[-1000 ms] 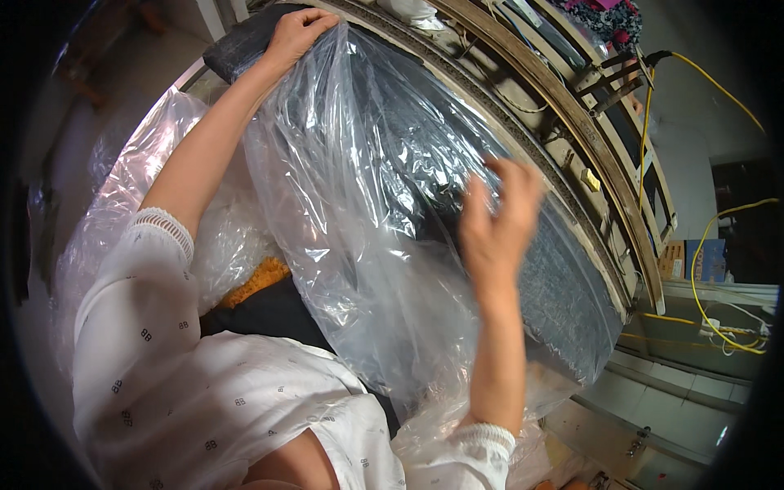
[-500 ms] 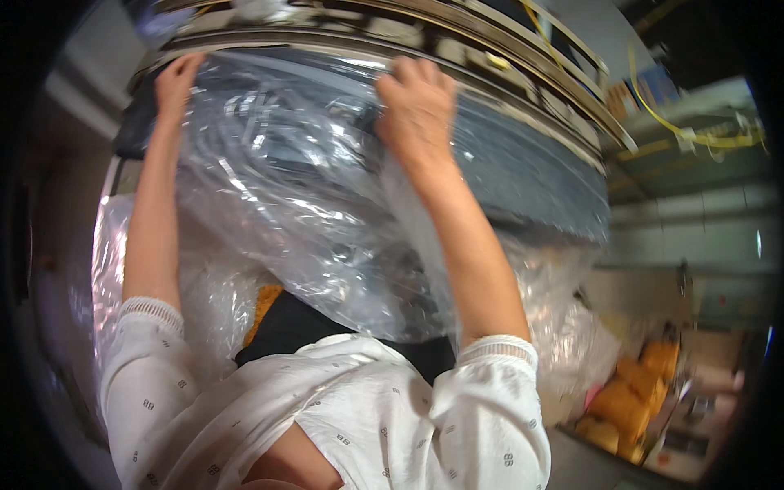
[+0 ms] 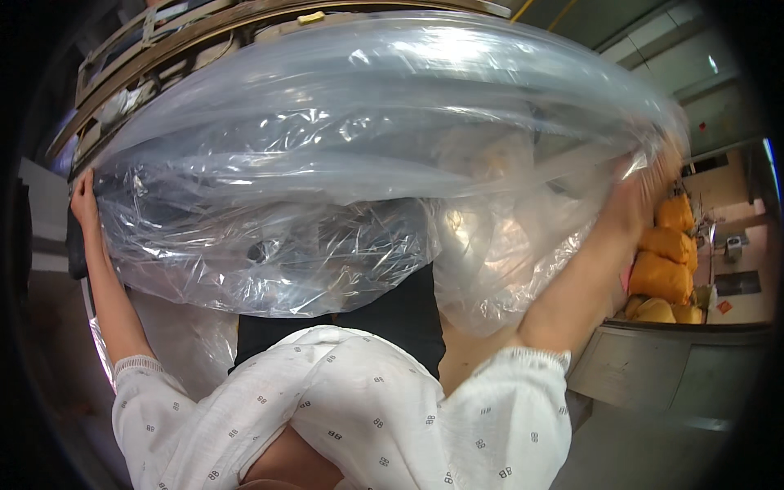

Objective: Wrapping a large dark object in clear plastic wrap.

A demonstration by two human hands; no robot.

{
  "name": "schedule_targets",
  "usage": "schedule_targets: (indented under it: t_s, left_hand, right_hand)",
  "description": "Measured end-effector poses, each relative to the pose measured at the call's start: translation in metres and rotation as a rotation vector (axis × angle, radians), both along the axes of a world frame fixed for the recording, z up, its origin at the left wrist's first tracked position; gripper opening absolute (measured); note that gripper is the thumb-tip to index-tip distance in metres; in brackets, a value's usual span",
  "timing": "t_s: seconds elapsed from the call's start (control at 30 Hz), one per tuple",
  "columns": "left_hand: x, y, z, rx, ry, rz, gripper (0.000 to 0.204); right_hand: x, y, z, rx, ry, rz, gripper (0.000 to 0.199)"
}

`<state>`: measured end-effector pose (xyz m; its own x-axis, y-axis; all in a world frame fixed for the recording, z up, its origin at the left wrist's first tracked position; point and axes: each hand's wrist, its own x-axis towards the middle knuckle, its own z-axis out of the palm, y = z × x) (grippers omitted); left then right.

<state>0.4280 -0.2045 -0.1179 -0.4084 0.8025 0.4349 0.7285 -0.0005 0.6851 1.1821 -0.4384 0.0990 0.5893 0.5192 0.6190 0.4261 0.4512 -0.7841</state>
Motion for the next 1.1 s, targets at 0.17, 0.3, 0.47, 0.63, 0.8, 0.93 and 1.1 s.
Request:
schedule_targets:
  t_s: [0.17,0.3,0.47,0.63,0.8,0.93,1.1]
  left_hand:
    - [-0.062,-0.003,-0.027,-0.068,0.036,-0.021,0.037]
    - [-0.137,-0.065,-0.001,-0.163,0.216,0.075,0.037]
    - [-0.096,-0.071,-0.009,-0.146,0.337,0.110,0.034]
    - [-0.097,-0.072,-0.007,-0.062,0.310,0.168,0.032]
    - [-0.099,-0.070,-0.013,-0.089,0.384,0.147,0.033]
    - [-0.094,-0.078,-0.014,-0.133,0.363,0.200,0.034]
    - [-0.090,-0.078,-0.006,-0.106,0.342,0.172,0.033]
  right_hand:
    - [0.077,0.081,-0.130,-0.437,-0.196,-0.110,0.018]
    - [0.043,0.054,-0.196,-0.749,-0.056,0.111,0.014]
    - [0.021,0.036,-0.181,-0.783,0.031,0.278,0.014]
    - [0.008,0.067,-0.162,-0.676,-0.580,0.043,0.019]
    - [0.002,0.159,-0.163,-0.602,-0.725,-0.216,0.034]
    - [0.012,0.183,-0.180,-0.818,-0.536,0.137,0.031]
    - [0.027,0.190,-0.174,-0.679,-0.381,0.189,0.022]
